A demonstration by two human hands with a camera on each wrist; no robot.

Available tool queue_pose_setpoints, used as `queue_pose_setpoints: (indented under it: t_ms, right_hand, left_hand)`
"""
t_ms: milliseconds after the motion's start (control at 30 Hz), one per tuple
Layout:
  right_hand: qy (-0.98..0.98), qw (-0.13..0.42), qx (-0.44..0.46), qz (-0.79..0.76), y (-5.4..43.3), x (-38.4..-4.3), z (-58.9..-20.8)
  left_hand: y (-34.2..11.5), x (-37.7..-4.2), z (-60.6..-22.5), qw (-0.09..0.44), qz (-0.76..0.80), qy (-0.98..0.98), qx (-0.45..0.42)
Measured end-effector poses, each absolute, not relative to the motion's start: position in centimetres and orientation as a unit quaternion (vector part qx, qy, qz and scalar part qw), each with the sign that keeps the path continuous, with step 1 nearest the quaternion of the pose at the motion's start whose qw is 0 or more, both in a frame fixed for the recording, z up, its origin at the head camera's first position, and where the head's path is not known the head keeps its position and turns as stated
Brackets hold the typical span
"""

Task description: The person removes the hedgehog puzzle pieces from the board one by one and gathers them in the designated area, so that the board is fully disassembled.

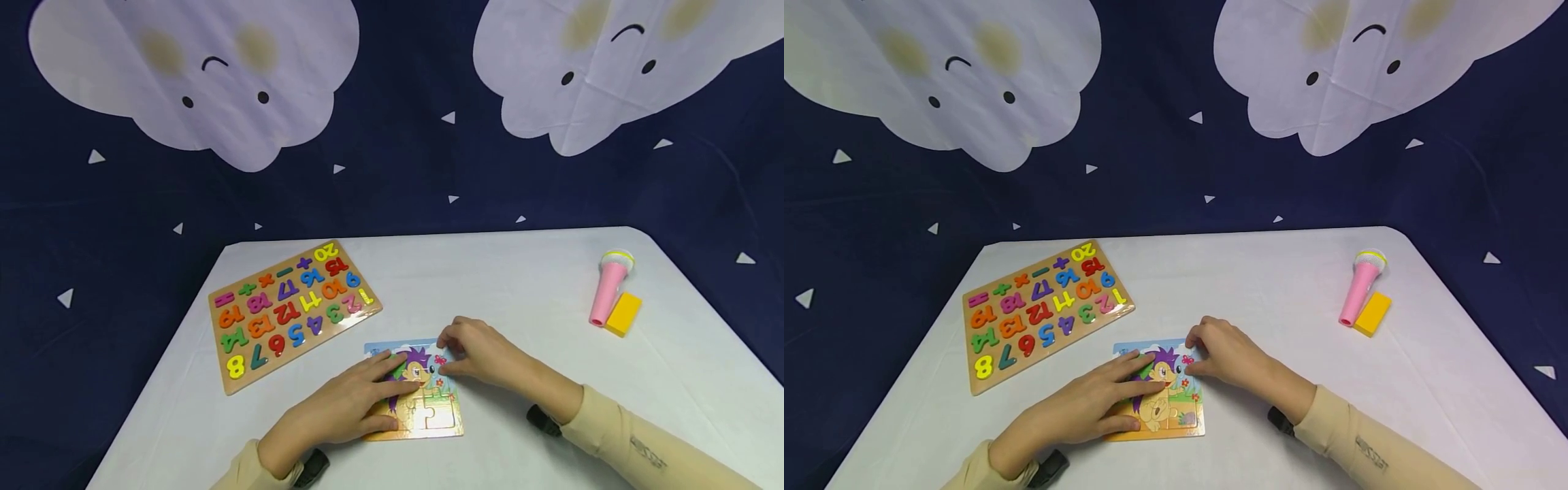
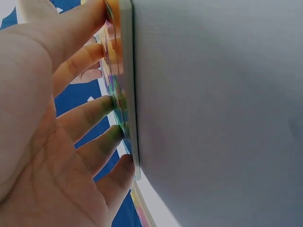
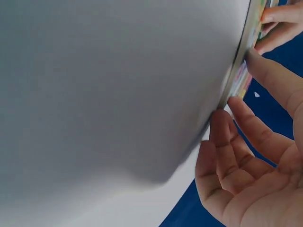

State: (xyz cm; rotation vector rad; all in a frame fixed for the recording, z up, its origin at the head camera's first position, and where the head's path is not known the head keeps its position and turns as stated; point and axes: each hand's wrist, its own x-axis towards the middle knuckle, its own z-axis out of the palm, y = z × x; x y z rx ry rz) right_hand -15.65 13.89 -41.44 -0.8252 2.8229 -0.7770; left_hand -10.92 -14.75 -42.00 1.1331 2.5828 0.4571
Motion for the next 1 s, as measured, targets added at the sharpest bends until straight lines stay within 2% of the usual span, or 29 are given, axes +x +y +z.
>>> queue_pose_setpoints:
  t_ms: [400,1000]
  right_hand:
    - [0.913,0.132,-0.255,-0.290,13.8,-17.4,-41.0]
    - [0.912,0.143,-0.253,-0.289,14.0,-17.7,-41.0]
  left_hand:
    - [-14.5,-11.2,-41.8,0.149,0.146,0.896,0.391]
    - [-14.3,-10.9,-41.3,0.146,0.139,0.900,0.386]
